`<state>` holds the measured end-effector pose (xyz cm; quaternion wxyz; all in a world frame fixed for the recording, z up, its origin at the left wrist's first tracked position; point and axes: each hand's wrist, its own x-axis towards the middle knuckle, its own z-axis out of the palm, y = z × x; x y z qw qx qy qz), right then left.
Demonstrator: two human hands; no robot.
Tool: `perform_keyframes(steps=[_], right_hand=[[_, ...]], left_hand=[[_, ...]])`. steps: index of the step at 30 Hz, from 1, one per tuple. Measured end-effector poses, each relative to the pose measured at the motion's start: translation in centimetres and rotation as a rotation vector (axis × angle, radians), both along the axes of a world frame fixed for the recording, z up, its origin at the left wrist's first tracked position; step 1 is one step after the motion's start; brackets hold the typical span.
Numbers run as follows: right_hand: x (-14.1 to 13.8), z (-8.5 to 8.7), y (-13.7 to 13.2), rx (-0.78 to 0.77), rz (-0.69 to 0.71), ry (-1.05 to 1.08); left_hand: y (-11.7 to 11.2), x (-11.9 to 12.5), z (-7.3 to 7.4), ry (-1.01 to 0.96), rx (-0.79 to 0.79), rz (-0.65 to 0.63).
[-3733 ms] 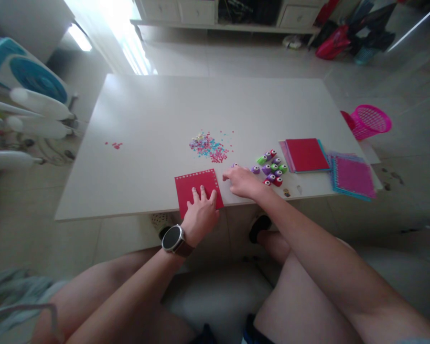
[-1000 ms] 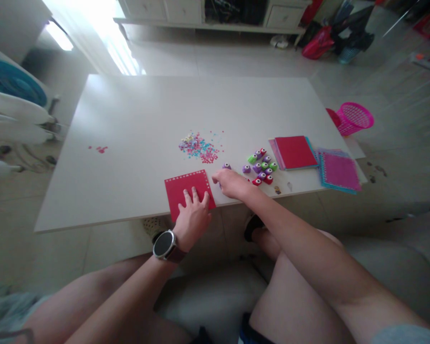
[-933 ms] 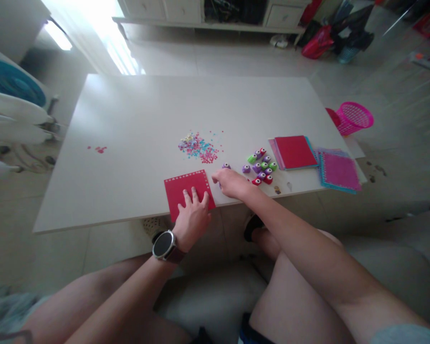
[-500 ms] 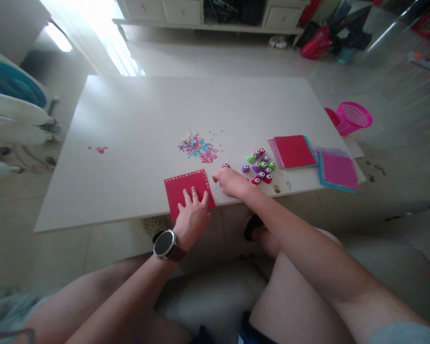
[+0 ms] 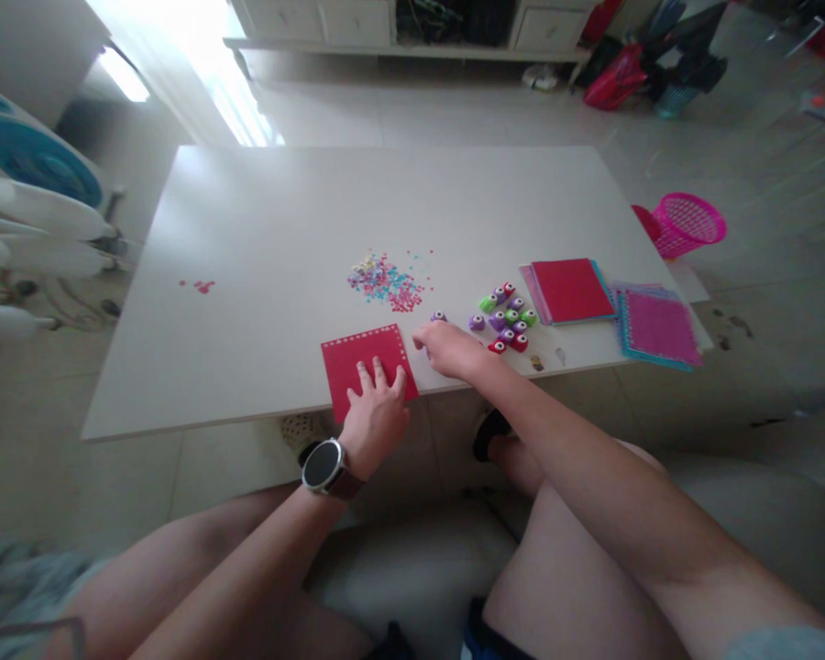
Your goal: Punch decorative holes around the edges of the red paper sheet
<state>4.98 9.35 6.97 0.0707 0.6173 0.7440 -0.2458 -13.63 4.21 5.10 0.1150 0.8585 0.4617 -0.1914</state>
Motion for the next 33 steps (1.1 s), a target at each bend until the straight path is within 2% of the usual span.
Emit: perform_keyframes(steps=[7,16,26,33], right_hand=[[-0.2,0.4,0.1,-0.027,-0.003,0.002],[-0.4,1.7,-0.1,-0.036,-0.03,-0.094],[0.0,0.5,0.2,-0.011,-0.002,-0.085],[-0.2,0.9,0.2,-0.019,-0.031,-0.098]], left_hand=[[0.0,0.1,0.7,0.011,-0.022,0.012],[0.0,0.2,0.5,0.022,-0.016,0.005],[0.0,0.1,0.8,0.03,-0.019,-0.007],[0.0,0.2,0.8,0.028,-0.011,-0.008]])
